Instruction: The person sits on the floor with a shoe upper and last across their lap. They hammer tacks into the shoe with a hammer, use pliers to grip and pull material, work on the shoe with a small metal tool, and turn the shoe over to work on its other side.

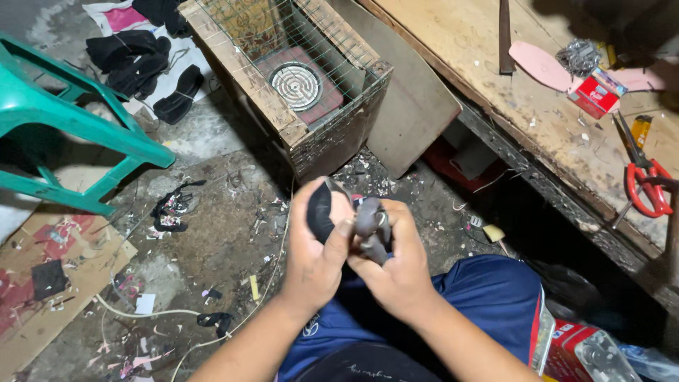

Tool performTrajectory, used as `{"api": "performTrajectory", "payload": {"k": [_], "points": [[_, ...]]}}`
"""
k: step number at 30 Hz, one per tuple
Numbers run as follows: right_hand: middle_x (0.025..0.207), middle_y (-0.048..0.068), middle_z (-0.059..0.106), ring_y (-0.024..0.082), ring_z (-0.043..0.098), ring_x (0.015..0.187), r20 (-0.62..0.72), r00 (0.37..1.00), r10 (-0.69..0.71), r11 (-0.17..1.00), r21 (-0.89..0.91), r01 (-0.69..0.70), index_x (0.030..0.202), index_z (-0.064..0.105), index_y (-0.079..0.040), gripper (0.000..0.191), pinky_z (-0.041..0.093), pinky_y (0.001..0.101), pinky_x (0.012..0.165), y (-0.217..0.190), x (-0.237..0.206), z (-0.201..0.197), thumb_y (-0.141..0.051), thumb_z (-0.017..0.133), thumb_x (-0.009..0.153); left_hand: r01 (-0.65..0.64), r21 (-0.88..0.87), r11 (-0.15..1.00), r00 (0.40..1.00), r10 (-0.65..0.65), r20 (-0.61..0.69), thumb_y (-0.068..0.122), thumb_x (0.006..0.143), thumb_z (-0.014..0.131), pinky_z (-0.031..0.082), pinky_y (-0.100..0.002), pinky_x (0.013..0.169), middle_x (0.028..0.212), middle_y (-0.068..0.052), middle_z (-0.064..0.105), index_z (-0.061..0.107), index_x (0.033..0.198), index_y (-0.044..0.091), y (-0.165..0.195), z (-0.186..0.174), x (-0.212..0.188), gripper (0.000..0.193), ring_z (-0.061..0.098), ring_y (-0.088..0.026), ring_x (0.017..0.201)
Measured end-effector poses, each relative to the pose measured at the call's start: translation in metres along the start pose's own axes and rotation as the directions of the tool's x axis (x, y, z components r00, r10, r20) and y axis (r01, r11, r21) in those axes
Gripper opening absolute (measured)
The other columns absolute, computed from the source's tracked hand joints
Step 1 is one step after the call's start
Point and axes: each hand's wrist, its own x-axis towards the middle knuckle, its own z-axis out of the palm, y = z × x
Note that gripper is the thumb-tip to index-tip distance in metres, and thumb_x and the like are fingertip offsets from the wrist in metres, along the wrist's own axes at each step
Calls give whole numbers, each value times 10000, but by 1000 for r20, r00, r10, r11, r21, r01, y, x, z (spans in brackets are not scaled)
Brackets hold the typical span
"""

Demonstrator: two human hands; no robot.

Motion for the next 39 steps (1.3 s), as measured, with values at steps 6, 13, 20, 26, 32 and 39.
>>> {"api": "performTrajectory", "payload": {"k": [6,13,20,26,32,39], "points": [[1007,64,624,132,603,911,136,931,340,927,117,-356,1261,615,-34,387,522,300,862,-1,-22,-46,-103,718,895,-169,193,966,986,167,28,29,964,645,532,-335,1027,1264,-110,666,494,1345,-2,16,-5,10,411,648,-156,1104],[1188,54,708,139,660,1100,648,574,500,638,172,-750,1311,615,-17,463,511,327,977,-24,-38,-95,-179,637,879,3,89,996,942,-33,333,-4,915,631,549,-296,971,1309,-113,682,577,1297,19,23,8,10,386,647,-124,1056],[1150,86,634,188,628,1165,723,471,506,498,201,-843,1362,591,-9,512,474,342,1001,-27,-43,-119,-190,654,888,-262,295,919,827,57,559,9,805,669,386,-477,1262,1293,-94,729,628,1268,47,26,22,9,467,692,-244,1286],[1399,122,694,238,687,1234,813,355,462,246,268,-932,1313,600,38,433,505,377,1061,-26,-61,-149,-101,618,904,-310,281,908,700,17,714,54,785,702,372,-506,1268,1298,-82,729,659,1236,85,26,28,8,454,683,-271,1317],[1031,138,733,251,738,806,781,277,561,297,122,-947,1339,587,-36,431,586,371,742,-44,-69,-167,-22,591,908,-325,248,913,574,-18,819,68,766,720,401,-490,1226,1246,-75,738,686,1220,92,24,34,13,455,691,-272,1266],[705,22,646,107,587,610,288,741,607,766,39,-642,1132,572,-35,216,527,293,569,-15,-83,-111,-201,611,1001,-269,248,931,626,-27,779,178,804,803,449,-415,1150,1320,-109,681,633,1317,59,24,39,29,553,642,-292,1265]]}}
